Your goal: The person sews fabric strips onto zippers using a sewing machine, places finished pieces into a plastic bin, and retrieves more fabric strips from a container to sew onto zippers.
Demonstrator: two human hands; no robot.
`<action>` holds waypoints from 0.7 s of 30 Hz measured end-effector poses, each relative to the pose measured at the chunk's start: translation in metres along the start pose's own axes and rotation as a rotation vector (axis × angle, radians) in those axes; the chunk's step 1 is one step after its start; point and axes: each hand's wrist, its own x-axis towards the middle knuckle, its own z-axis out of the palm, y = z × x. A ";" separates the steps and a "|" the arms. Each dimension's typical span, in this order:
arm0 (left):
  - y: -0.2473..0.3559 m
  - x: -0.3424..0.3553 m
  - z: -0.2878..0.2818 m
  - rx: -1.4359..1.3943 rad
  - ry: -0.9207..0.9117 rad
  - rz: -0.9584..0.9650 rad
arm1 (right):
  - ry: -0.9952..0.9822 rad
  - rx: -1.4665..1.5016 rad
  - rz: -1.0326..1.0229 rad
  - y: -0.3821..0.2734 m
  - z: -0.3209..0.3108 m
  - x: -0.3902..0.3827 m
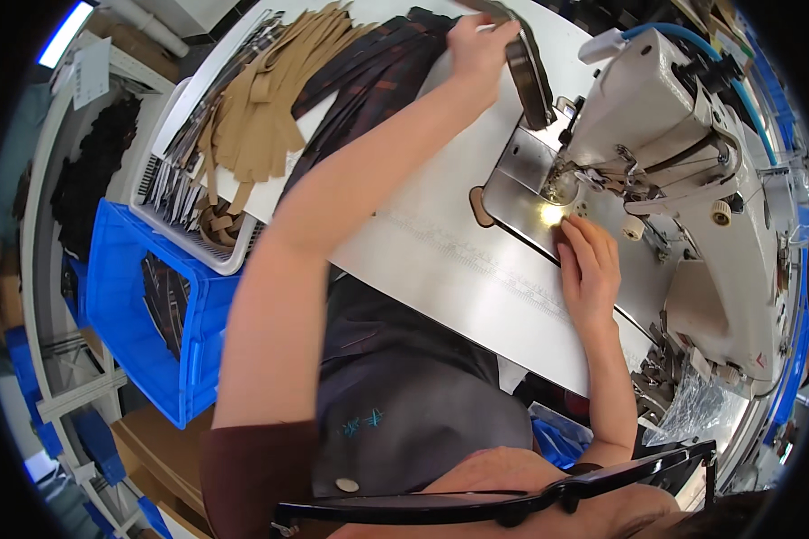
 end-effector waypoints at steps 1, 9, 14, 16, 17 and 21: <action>0.024 -0.026 -0.016 -0.003 -0.053 -0.097 | 0.005 -0.039 -0.071 -0.003 0.000 0.000; 0.118 -0.234 -0.088 0.132 -0.841 -0.789 | -0.238 0.144 -0.111 -0.048 0.030 0.007; 0.208 -0.161 -0.121 0.862 -1.373 -0.509 | -0.121 -0.185 -0.113 -0.043 0.013 0.004; 0.216 -0.107 -0.146 1.154 -0.821 -0.240 | -0.070 -0.309 -0.082 -0.041 0.007 0.002; 0.214 -0.083 -0.165 1.635 -0.501 0.206 | -0.059 -0.299 -0.098 -0.040 0.005 0.001; 0.218 0.006 -0.202 1.814 -0.326 0.475 | -0.091 -0.266 0.018 -0.033 0.003 -0.006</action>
